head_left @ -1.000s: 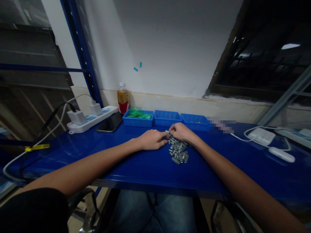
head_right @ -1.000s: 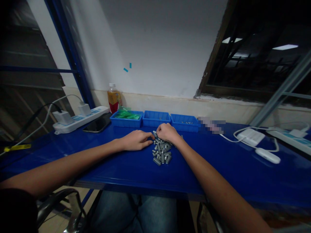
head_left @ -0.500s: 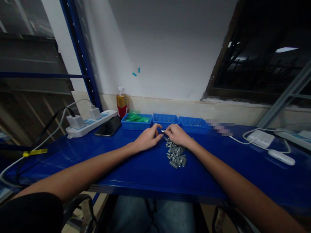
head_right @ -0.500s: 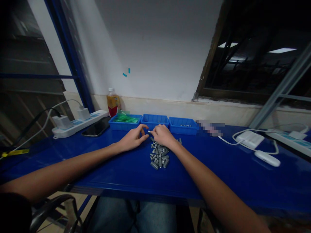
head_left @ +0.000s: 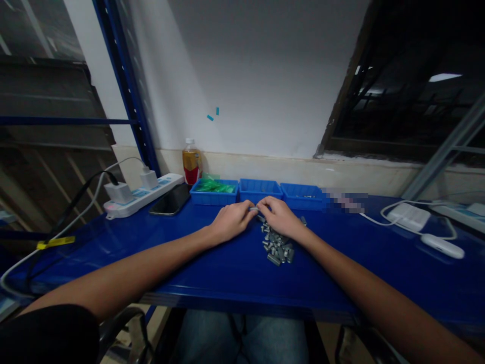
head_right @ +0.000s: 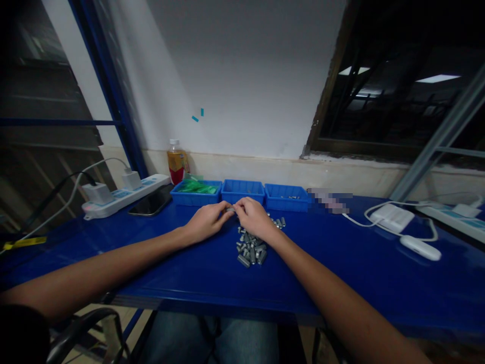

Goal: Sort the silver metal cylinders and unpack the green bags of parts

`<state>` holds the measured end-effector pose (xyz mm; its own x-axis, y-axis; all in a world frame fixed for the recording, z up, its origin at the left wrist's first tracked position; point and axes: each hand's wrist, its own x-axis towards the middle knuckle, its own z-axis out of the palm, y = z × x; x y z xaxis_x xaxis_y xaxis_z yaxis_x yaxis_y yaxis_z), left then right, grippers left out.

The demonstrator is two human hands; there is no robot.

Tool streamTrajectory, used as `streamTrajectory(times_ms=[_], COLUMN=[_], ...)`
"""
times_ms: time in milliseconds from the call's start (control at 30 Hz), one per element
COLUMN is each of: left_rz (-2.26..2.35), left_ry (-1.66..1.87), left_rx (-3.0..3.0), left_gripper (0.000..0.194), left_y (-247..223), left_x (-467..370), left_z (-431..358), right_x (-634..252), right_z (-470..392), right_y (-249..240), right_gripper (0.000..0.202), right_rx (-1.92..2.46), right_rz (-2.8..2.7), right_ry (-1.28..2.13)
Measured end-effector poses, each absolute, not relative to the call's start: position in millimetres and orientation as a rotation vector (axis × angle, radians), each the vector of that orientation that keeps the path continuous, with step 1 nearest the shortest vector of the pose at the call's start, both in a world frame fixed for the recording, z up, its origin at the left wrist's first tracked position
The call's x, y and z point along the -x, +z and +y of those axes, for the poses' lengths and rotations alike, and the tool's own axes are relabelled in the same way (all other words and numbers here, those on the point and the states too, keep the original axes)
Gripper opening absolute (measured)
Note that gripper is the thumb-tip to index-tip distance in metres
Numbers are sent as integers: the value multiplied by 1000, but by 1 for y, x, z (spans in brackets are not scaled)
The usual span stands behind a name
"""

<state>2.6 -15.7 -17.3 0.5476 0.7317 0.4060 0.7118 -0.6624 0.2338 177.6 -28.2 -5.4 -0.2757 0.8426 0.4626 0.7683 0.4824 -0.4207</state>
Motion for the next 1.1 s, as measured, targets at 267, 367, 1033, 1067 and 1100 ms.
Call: streamTrajectory(times_ms=[267,367,1033,1067,1100], left_rz=[1235,1251,1142,1113,1085], left_ry=[699,686,754,781,821], left_rx=[-2788,-2799,-2762,-2737,-2704], left_gripper=[29,32,29,29,30], left_y=[-17,-16,-19,-19,-19], left_x=[-3,-3,-1,-1,-1], left_z=[-18,-20,-14,-13,-11], right_x=[-172,-172,-176,-175,-175], right_z=[-36,-38,-44,-45,-46], right_y=[-5,-5,2,1,0], right_gripper=[32,30,19,18,17], right_rx=[1565,1592,1494,1438,1380], right_rz=[-2251,-2304,-2294,-2302,-2312], right_ry=[-207,-290,-115,-76,-54])
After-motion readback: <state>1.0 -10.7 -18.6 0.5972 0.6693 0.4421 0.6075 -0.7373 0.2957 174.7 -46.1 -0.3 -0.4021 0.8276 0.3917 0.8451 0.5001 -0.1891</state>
